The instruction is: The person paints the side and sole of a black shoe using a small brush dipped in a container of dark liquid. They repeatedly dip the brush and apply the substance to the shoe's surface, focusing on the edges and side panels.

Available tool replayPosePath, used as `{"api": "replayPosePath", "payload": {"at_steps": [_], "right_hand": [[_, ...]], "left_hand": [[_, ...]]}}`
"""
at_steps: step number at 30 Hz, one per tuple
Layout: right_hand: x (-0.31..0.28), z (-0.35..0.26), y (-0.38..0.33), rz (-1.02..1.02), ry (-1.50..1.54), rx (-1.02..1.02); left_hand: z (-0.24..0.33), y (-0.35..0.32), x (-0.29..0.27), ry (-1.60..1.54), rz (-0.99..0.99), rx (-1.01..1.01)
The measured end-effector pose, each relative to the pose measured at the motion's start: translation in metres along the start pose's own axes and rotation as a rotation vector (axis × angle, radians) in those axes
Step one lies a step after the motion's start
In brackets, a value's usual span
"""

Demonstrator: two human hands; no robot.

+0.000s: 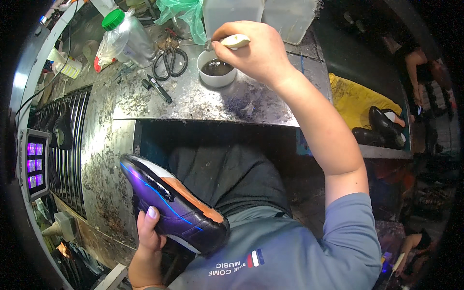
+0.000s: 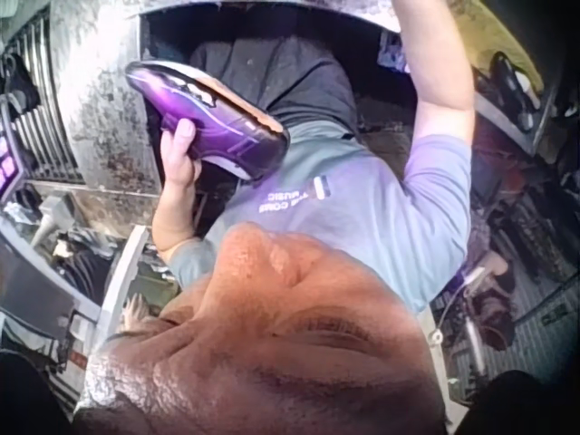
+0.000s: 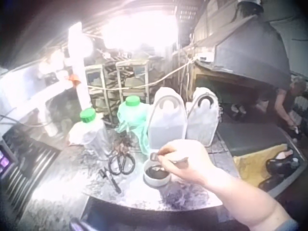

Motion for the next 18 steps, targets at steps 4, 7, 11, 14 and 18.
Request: {"api": "replayPosePath", "payload": {"at_steps": [4, 7, 11, 14, 18], "right_hand": [[0.029, 0.027, -0.018, -0.328, -0.249, 0.081], [0.005, 0.015, -0.017, -0.028, 0.091, 0.027], [0.014, 0.026, -0.023, -0.28, -0.112, 0.19], [0.012, 0.01, -0.028, -0.215, 0.107, 0.109], [0.002, -0.056, -0.034, -0.308, 0.438, 0.034]], "left_hand": [[0.003, 0.003, 0.004, 0.016, -0.01, -0.005], [0.006, 0.004, 0.005, 0.023, -0.001, 0.004], [0.007, 0.003, 0.006, 0.024, -0.024, -0.029], [0.01, 0.002, 0.007, 0.032, -0.02, -0.031], [0.008, 0.002, 0.006, 0.057, -0.01, -0.074]]}}
Point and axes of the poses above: each hand's wrist, its own y-axis towards the middle knuckle, its own x-axis out of the palm, z = x × y, the point moved 6 cm from there along y, towards the middle knuckle, and after that the axes turned 5 degrees about y, right-handed, at the moved point
